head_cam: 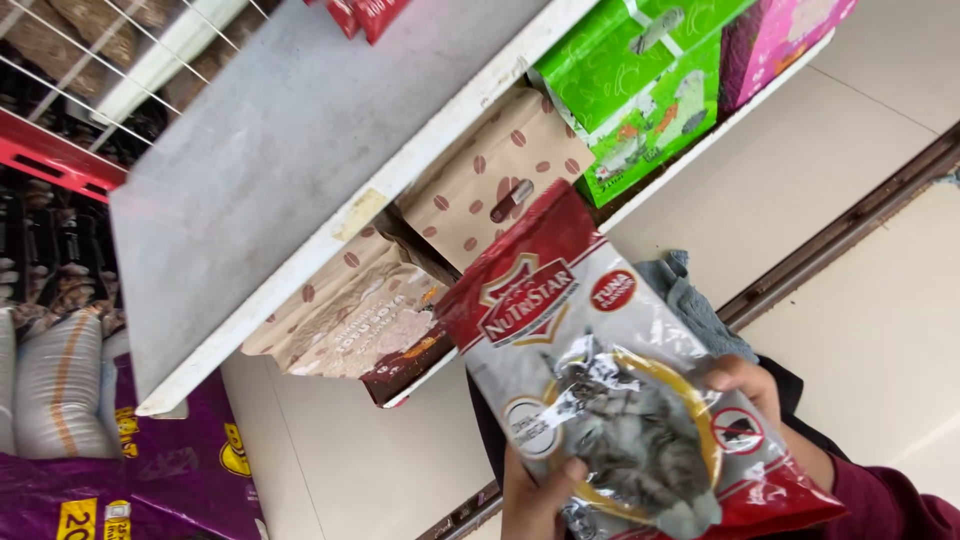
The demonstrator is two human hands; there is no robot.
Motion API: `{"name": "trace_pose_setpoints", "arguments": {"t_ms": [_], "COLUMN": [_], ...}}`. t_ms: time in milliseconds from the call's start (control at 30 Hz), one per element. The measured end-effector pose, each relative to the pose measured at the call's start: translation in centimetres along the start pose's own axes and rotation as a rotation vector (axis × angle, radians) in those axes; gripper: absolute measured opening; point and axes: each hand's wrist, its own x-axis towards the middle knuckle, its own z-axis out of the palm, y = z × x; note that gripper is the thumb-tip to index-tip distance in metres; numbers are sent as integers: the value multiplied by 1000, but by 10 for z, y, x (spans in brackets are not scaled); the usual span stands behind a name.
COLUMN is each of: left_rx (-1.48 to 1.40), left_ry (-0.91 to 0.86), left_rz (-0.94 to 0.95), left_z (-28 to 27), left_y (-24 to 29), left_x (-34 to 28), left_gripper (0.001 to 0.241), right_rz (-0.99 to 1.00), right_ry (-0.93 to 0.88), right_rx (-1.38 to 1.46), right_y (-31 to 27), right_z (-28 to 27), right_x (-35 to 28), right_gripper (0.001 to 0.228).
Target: Wiping down bags of pet food with a cloth and organizing them on a grocery store shelf.
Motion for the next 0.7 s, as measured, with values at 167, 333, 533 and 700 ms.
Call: {"name": "trace_pose_setpoints", "arguments": {"t_ms": [167, 333, 533, 700], "left_rx": [158, 329, 565, 790], "left_ry": [-35, -37, 44, -11], "left_rz": [470, 550, 634, 987], "left_z": [34, 103, 187, 214], "left_y": [75, 189, 323, 400], "left_x": [-18, -16, 20, 99], "left_gripper": [76, 78, 68, 69], "right_rz": [1216, 975, 760, 495], "right_ry": [238, 130, 47, -65], "right_rx": [-250, -452, -669, -838], "right_y": [-44, -97, -83, -47], "right_z": [47, 135, 140, 138], "right_x": [117, 248, 377, 472], "right_gripper": [90, 55, 53, 33]}}
